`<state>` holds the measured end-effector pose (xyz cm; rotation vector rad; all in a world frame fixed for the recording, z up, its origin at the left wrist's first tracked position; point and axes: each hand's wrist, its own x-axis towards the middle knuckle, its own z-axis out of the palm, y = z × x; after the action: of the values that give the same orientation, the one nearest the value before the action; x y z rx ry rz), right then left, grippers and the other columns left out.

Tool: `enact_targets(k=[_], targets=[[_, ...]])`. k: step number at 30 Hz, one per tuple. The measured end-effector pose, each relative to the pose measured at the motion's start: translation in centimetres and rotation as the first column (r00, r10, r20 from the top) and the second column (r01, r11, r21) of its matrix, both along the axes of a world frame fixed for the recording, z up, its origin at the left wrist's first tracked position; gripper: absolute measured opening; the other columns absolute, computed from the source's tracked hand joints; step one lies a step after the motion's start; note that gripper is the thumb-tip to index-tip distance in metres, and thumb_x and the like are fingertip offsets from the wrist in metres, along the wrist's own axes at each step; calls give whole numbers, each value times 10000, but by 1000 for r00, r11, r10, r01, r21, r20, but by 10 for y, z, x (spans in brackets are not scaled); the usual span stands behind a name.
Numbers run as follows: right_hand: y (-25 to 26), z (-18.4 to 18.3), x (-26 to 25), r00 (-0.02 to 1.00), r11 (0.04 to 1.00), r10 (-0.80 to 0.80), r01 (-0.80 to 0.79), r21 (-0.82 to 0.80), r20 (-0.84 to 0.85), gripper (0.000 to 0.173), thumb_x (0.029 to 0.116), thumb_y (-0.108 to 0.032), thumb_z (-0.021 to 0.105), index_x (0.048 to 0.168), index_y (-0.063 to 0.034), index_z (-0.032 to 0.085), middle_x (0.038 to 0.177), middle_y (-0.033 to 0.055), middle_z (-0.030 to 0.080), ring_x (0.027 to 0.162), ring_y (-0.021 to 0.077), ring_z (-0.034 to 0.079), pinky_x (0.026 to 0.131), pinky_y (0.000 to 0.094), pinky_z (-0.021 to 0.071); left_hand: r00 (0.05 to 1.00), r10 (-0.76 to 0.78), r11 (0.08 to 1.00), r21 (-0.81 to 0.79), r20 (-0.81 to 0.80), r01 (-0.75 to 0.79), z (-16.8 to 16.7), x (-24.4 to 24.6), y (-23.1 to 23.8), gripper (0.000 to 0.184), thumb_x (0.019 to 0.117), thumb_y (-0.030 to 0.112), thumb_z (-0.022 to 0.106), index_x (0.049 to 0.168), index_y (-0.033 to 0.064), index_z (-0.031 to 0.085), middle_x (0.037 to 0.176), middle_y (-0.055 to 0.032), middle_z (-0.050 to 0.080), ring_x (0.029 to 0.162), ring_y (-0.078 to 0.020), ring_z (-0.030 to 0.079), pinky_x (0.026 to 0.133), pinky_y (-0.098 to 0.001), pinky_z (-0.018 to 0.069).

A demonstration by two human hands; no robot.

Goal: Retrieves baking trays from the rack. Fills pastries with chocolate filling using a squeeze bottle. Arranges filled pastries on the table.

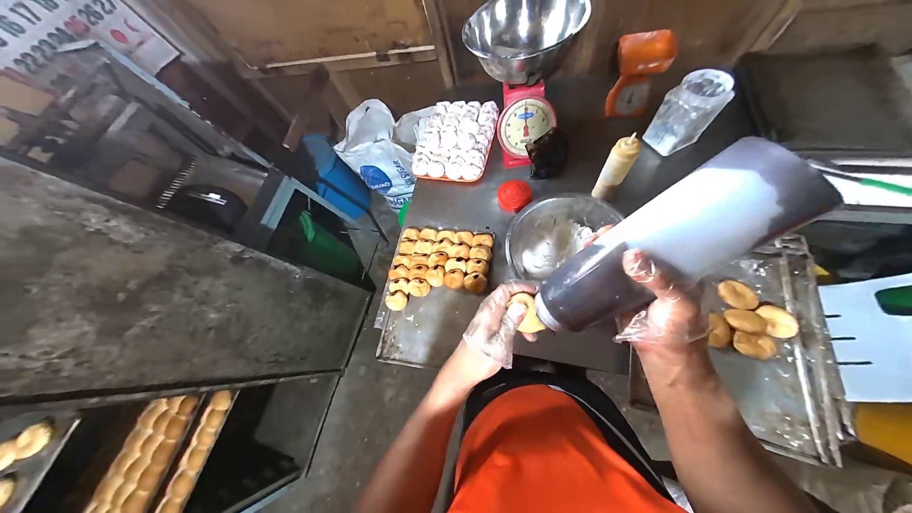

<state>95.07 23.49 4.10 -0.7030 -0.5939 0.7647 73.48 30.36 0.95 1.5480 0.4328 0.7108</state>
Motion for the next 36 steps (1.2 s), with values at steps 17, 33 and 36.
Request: enact_targets(k=[17, 33, 36], targets=[[-9, 29, -16, 995, 993, -97, 99, 60, -38, 375, 919, -286, 714, 1221, -73, 648, 1225, 139, 693, 1173, 278, 655, 1011, 457, 549, 992, 27, 989, -146, 125, -8, 0, -5, -15, 443, 975, -2, 608, 1379, -107, 458, 1206, -179, 653, 994, -245, 697, 872, -415, 615], [-4, 36, -3, 987, 987, -119, 105, 123, 107, 395, 896, -233, 761, 1218, -42, 632, 1153, 179, 702, 1082, 332, 687, 961, 532, 570, 992, 36, 985, -173, 121, -15, -2, -12, -15, 409, 942, -35, 649, 1329, -101, 537, 1247, -197, 646, 1110, -254, 665, 977, -399, 571], [-3, 37, -3, 985, 986, -130, 117, 119, 114, 397, 888, -229, 768, 1214, -52, 628, 1150, 167, 704, 1085, 323, 686, 964, 526, 568, 993, 46, 984, -173, 109, -26, -3, -13, -15, 416, 942, -45, 645, 1336, -103, 529, 1256, -197, 643, 1115, -254, 665, 980, -396, 571]])
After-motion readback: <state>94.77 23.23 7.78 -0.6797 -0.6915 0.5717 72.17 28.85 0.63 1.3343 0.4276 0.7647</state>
